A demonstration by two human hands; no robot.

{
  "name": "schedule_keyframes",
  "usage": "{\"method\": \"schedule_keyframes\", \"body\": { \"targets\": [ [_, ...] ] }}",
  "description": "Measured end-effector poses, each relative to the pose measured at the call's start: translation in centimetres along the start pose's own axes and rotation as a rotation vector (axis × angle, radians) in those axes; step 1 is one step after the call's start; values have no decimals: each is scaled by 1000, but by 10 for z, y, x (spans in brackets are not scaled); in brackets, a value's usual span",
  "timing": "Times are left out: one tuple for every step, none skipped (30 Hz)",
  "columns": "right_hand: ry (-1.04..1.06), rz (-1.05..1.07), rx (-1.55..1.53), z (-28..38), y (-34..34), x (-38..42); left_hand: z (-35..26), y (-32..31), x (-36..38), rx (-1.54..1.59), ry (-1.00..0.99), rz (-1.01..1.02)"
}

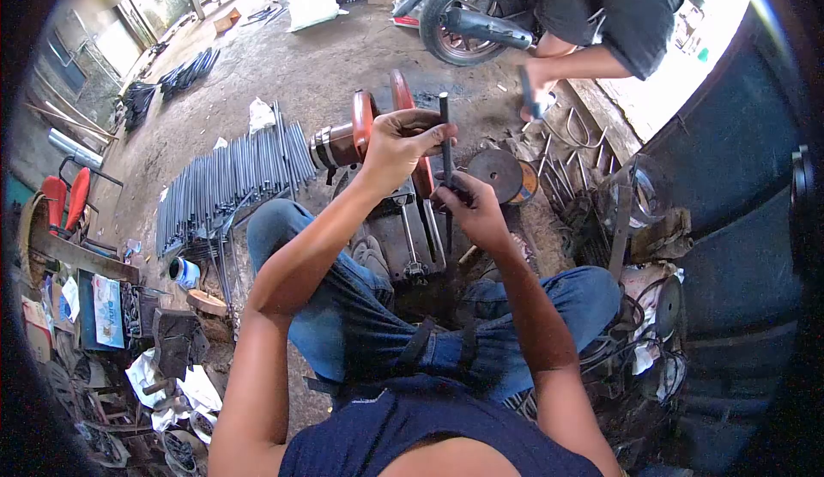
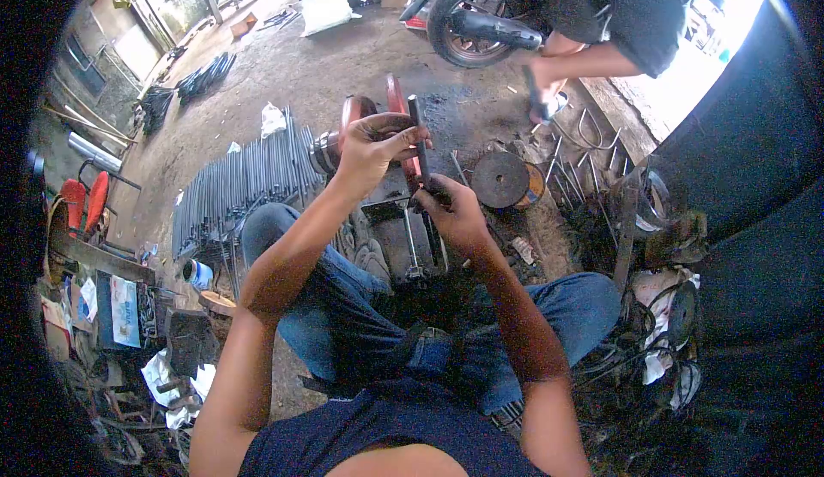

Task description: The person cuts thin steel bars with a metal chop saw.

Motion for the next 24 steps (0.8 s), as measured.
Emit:
{"method": "schedule_keyframes", "body": {
  "targets": [
    [-1, -3, -1, 0, 0, -1, 2, 0, -1, -1, 2, 2],
    [16, 2, 55, 1, 1, -2, 4, 2, -2, 7, -13, 3],
    [33, 8, 110, 3, 2, -2, 3, 2, -3, 14, -27, 3],
    [32, 5, 108, 2, 1, -2, 2, 2, -3, 13, -25, 4],
    [40, -25, 68, 3, 3, -1, 2, 0, -4, 33, 8, 30],
    [49, -55, 29, 4, 5, -1, 2, -3, -4, 53, 40, 55],
    [48, -56, 28, 4, 5, 0, 1, -3, -3, 53, 42, 55],
    [51, -58, 36, 5, 6, -1, 0, -3, -3, 43, 34, 57],
    [54, -60, 45, 7, 6, -1, -1, -3, -3, 34, 26, 58],
    [52, -59, 45, 8, 6, -1, -1, -3, -3, 35, 27, 57],
    [67, -66, 11, 10, 5, -2, -1, -1, -4, 15, 24, 36],
    [83, -74, -21, 12, 5, -2, -1, 1, -4, -6, 20, 16],
    [82, -74, -21, 11, 5, -2, -2, 0, -3, -5, 21, 15],
    [85, -68, -56, 9, 3, -1, -5, 1, -1, -3, 8, -19],
    [89, -63, -91, 8, 2, -1, -8, 2, 2, 0, -5, -53],
    [88, -62, -93, 6, 2, -1, -10, 0, 3, 0, -4, -54],
    [92, -66, -69, 5, 2, -1, -13, 1, 5, -44, -7, -100],
    [97, -71, -46, 5, 3, 0, -14, 4, 6, -88, -10, -145],
    [94, -74, -48, 4, 3, 0, -14, 6, 5, -89, -6, -144],
    [32, -111, -76, -3, 7, 2, -21, 11, 4, -201, -63, -174],
    [-31, -149, -106, -11, 9, 5, -28, 18, 2, -314, -119, -204],
    [-37, -152, -111, -15, 10, 5, -45, 28, 2, -568, -190, -324],
    [-79, -229, -193, -26, 16, 7, -62, 40, 10, -704, -257, -468],
    [-122, -307, -277, -38, 22, 9, -64, 55, 7, -810, -246, -530]
  ]
}}
Point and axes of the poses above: each hand's wrist, its own x-axis away from the middle knuckle, its own y-axis out of the back of the hand, z = x × y, the point moved 10 cm from there along -x, towards the middle knuckle, and after that the axes turned 12 degrees about y, right-handed, at the moved point
